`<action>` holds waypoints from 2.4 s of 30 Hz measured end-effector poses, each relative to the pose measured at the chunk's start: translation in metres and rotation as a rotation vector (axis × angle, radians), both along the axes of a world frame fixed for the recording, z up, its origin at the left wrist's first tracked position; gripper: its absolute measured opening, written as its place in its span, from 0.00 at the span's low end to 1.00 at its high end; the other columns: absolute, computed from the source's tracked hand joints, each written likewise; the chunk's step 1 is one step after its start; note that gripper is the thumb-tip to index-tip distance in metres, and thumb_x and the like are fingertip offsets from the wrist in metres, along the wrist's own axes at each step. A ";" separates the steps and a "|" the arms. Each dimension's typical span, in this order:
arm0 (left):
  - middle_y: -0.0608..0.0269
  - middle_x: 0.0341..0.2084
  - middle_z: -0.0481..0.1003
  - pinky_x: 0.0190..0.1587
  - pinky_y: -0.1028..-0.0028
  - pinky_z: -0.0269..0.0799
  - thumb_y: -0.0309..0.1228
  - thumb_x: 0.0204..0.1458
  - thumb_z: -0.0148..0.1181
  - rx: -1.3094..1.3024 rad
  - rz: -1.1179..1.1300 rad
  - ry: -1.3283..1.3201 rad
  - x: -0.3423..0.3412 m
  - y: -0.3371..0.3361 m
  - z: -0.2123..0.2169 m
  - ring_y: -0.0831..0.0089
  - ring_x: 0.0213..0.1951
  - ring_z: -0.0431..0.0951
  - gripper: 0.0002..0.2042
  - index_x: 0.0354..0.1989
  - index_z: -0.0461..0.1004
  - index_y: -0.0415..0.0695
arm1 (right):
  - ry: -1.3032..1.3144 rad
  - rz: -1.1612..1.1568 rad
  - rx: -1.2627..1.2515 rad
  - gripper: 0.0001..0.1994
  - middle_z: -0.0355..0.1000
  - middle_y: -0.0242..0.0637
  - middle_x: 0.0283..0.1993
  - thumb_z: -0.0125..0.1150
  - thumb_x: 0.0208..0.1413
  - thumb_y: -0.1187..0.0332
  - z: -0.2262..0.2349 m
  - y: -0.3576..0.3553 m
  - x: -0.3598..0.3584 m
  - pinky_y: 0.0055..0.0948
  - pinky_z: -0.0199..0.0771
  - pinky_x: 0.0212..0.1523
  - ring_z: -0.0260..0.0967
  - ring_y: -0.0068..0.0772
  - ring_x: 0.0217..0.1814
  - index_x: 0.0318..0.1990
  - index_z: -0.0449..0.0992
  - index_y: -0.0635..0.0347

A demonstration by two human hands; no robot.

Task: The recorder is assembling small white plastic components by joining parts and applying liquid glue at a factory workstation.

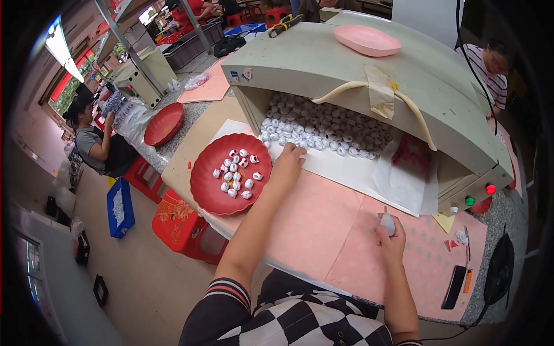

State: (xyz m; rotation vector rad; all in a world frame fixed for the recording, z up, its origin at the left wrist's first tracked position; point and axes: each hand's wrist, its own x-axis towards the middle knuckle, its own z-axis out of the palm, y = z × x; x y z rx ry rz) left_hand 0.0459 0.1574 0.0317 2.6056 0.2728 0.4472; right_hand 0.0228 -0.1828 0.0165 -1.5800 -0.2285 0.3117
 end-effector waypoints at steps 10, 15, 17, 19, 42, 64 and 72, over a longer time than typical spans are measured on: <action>0.62 0.40 0.75 0.44 0.77 0.74 0.22 0.53 0.60 -1.510 -0.364 0.176 -0.047 -0.124 -0.022 0.76 0.40 0.77 0.21 0.56 0.66 0.38 | -0.158 -0.241 0.168 0.05 0.64 0.28 0.27 0.49 0.59 0.71 -0.004 0.006 -0.004 0.17 0.61 0.26 0.59 0.15 0.25 0.40 0.67 0.60; 0.60 0.43 0.73 0.48 0.76 0.74 0.17 0.52 0.58 -1.162 -0.433 0.071 -0.051 -0.128 -0.029 0.73 0.44 0.77 0.18 0.52 0.67 0.36 | -0.174 -0.315 0.190 0.07 0.69 0.30 0.35 0.58 0.55 0.74 -0.013 0.008 -0.004 0.19 0.67 0.34 0.64 0.18 0.33 0.40 0.69 0.62; 0.60 0.43 0.73 0.49 0.76 0.74 0.17 0.52 0.58 -1.095 -0.453 0.071 -0.051 -0.131 -0.031 0.73 0.45 0.77 0.17 0.52 0.67 0.36 | -0.253 -0.317 0.181 0.08 0.69 0.30 0.35 0.59 0.54 0.74 -0.012 0.009 -0.005 0.20 0.67 0.36 0.65 0.19 0.34 0.40 0.70 0.62; 0.59 0.42 0.74 0.49 0.75 0.74 0.16 0.52 0.57 -1.055 -0.394 0.040 -0.051 -0.135 -0.029 0.71 0.46 0.77 0.17 0.51 0.68 0.36 | -0.351 -0.277 0.084 0.08 0.70 0.32 0.34 0.61 0.52 0.75 -0.010 0.007 -0.006 0.21 0.67 0.37 0.66 0.20 0.35 0.38 0.70 0.63; 0.59 0.44 0.74 0.47 0.76 0.75 0.17 0.53 0.57 -1.102 -0.357 0.048 -0.052 -0.136 -0.033 0.71 0.47 0.77 0.15 0.50 0.70 0.37 | -0.442 -0.187 -0.047 0.08 0.69 0.35 0.33 0.63 0.51 0.74 -0.005 0.009 -0.007 0.22 0.66 0.33 0.66 0.23 0.32 0.38 0.71 0.63; 0.59 0.48 0.72 0.51 0.75 0.72 0.17 0.54 0.55 -1.225 -0.365 0.089 -0.051 -0.137 -0.024 0.74 0.49 0.74 0.16 0.51 0.66 0.37 | -0.537 -0.238 -0.019 0.10 0.69 0.37 0.32 0.66 0.50 0.71 -0.008 0.007 -0.005 0.25 0.66 0.31 0.66 0.30 0.30 0.37 0.71 0.62; 0.59 0.50 0.71 0.52 0.74 0.72 0.18 0.55 0.54 -1.222 -0.384 0.101 -0.053 -0.137 -0.024 0.74 0.50 0.73 0.15 0.51 0.65 0.38 | -0.484 -0.234 -0.039 0.10 0.69 0.37 0.32 0.66 0.50 0.71 -0.008 0.007 -0.006 0.25 0.66 0.31 0.67 0.28 0.31 0.37 0.71 0.62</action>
